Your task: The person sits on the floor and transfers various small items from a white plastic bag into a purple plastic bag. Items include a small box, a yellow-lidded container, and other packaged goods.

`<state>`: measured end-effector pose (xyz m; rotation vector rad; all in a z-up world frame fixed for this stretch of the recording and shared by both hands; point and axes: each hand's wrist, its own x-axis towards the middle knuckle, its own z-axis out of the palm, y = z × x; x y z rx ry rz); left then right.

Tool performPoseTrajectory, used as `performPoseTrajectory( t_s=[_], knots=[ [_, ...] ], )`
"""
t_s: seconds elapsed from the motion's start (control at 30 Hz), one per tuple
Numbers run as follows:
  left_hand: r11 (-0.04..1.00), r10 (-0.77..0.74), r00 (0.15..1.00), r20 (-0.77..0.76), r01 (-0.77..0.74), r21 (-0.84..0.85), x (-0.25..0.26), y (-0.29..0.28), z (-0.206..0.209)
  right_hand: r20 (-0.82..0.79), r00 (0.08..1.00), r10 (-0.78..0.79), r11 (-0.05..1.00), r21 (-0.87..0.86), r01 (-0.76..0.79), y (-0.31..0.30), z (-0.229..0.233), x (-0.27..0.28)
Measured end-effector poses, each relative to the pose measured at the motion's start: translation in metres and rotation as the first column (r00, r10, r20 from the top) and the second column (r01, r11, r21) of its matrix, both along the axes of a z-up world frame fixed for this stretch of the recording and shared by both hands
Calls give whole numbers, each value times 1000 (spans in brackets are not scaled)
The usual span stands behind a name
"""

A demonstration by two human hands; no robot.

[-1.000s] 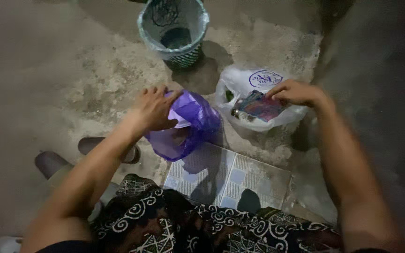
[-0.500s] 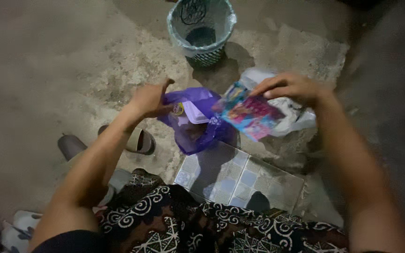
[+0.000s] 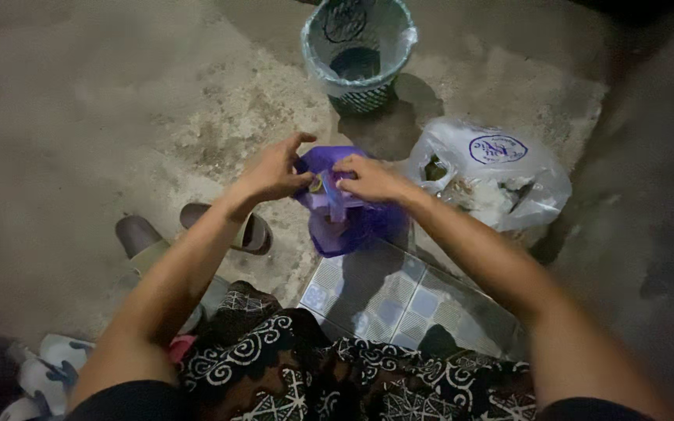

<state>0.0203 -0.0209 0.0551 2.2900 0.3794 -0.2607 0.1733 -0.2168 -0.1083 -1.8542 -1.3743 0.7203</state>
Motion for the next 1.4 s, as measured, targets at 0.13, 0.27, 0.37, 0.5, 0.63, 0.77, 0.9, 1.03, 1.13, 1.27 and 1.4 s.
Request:
performPoseTrajectory(
  t_s=[0.13,0.27,0.37,0.5,0.63,0.77,0.9,1.03,1.13,1.27,1.4],
  knots=[
    [1000,13,993,121,-12,-14,-4,3,-7,91,996,-20,998,64,15,0,-45,-15],
    [981,79,987,137,-52,-186,-1,7,-9,318,922,220,941,-318,-115,-16,-60,-23],
    [981,53,987,154,-23,-193,-5,10,-9,411,847,336,869,-481,-111,-25,-49,-24],
    [992,-6,980,197,31,-124,-5,13,-10,667,694,272,924,-382,4,-43,-16,-19],
    [995,-8,984,179,25,-93,-3,16,-13,722,610,327,897,-441,41,-61,15,-12],
    [1000,20,959,284,-15,-22,0,15,-16,787,493,371,864,-488,128,-72,53,-7],
    [998,46,940,338,-27,-62,4,9,-15,615,578,536,653,-736,177,-82,106,-3],
    [996,6,904,427,-44,79,12,2,-14,601,666,442,681,-708,187,-88,154,6],
    [988,152,901,407,-150,-37,14,2,-14,679,627,383,774,-606,183,-95,176,19],
    [973,228,841,491,-182,-141,18,3,-12,792,548,269,912,-393,120,-109,190,33],
    [955,287,827,483,-212,-205,20,2,-15,830,545,116,970,-214,118,-119,191,39]
  ],
)
